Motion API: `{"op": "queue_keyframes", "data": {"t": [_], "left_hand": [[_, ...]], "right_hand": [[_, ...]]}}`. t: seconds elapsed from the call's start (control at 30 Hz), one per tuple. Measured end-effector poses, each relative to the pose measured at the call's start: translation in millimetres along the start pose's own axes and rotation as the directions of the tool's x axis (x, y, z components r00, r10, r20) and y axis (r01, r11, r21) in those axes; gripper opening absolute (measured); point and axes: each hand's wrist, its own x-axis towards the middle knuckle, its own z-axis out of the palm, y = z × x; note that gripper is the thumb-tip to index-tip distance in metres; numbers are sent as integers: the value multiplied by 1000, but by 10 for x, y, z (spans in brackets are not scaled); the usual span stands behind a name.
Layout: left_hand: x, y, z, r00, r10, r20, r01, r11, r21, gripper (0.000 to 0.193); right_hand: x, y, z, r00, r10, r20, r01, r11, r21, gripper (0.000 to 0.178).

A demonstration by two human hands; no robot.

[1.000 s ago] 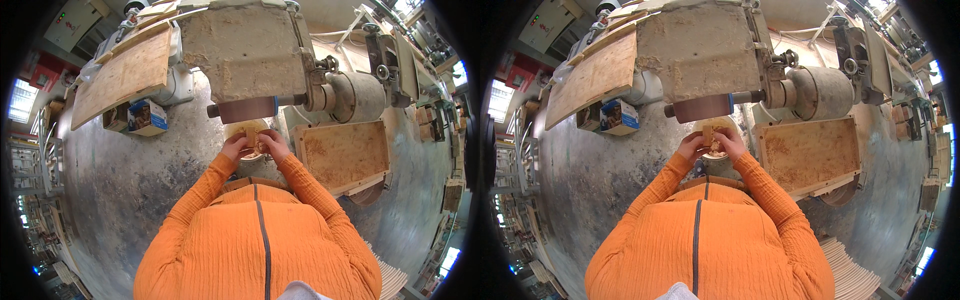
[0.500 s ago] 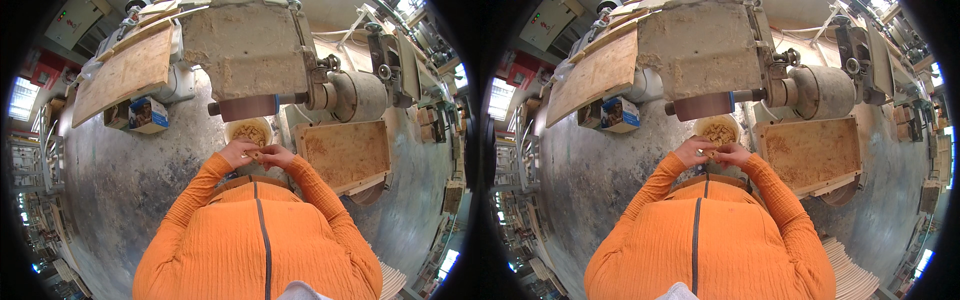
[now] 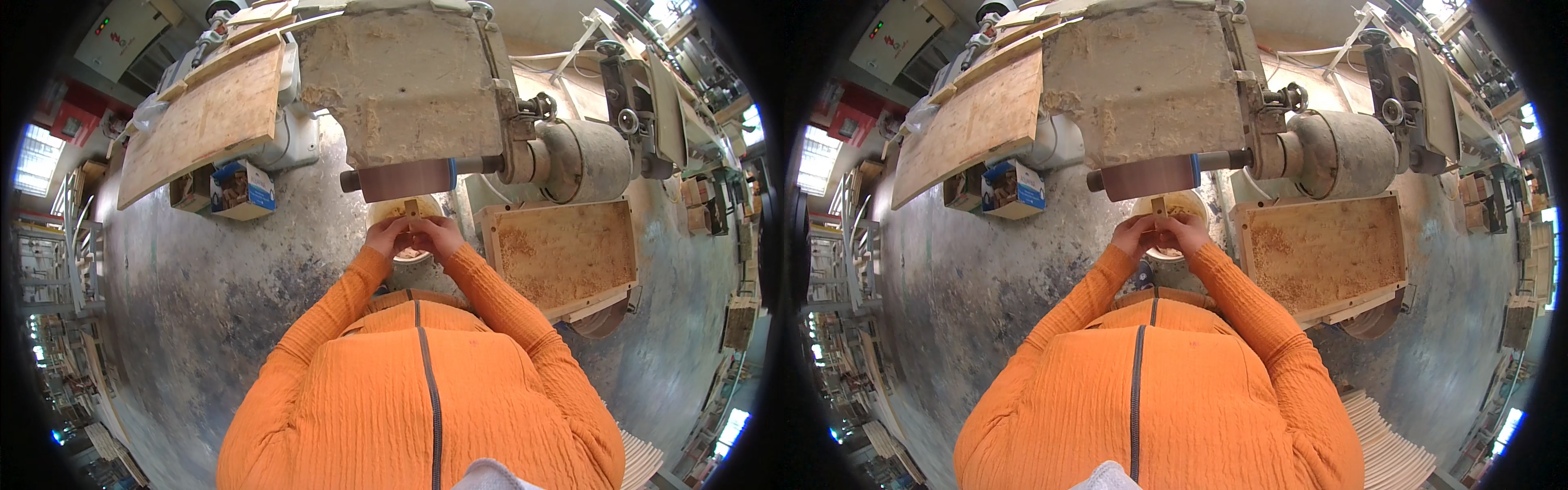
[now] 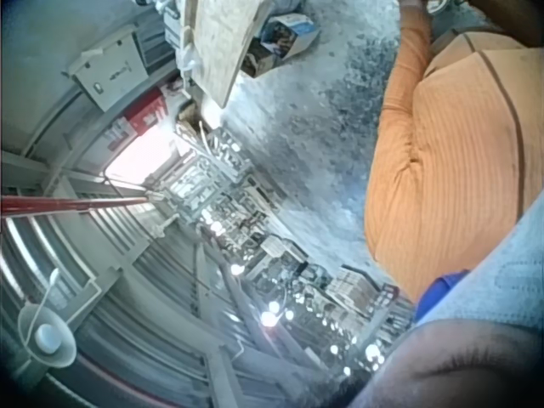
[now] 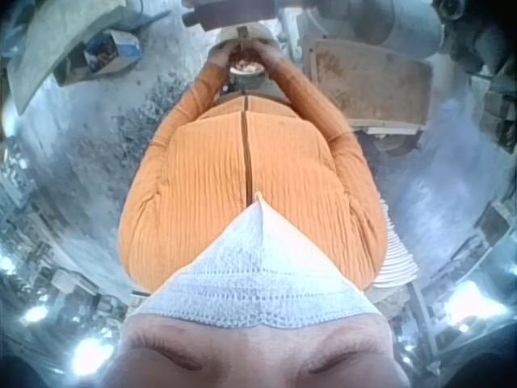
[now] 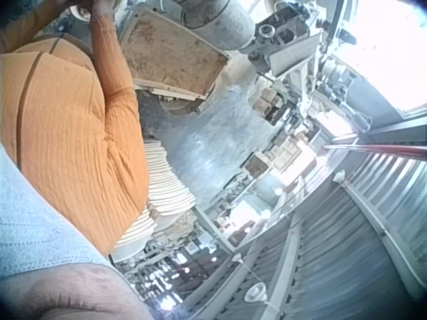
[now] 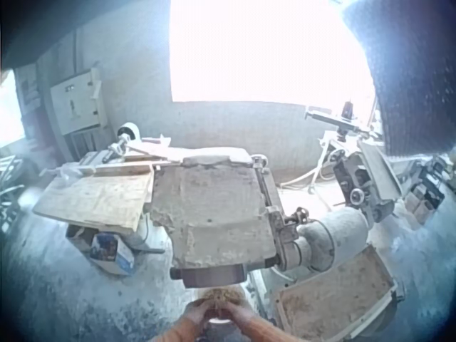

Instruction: The person repeatedly picks up small wooden blocks and presses them against a belt sander to smooth their edges. After sanding, the blocks are placed into a large rotating drum. The person continues this cycle throughout the clip.

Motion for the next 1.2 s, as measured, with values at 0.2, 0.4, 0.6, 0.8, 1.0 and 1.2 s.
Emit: {"op": "queue_keyframes", "data": {"t": [0.2, 0.4, 0.6, 0.8, 1.0, 1.2], "left_hand": [[39, 65, 53, 998, 60, -22, -60, 998, 8, 29], [-70, -14, -10, 967, 241, 78, -252, 948, 194, 31], [-124, -42, 76, 992, 124, 3, -124, 989, 80, 35], [-110, -49, 69, 997, 70, -23, -68, 995, 75, 33], [-67, 34, 38, 998, -57, -18, 56, 996, -69, 28], [79, 40, -11, 999, -11, -39, 5, 988, -152, 22]], "right_hand": [[128, -33, 9, 998, -57, 5, 57, 997, 43, 30], [-69, 61, -15, 953, -277, 122, 284, 958, -48, 28], [-63, 113, -68, 965, -262, 10, 259, 944, -205, 37], [-55, 156, -51, 902, -431, 26, 369, 740, -562, 40], [-114, 29, 29, 998, -59, 18, 60, 996, -65, 35], [28, -19, 148, 997, -69, -19, 69, 998, -15, 27]]}}
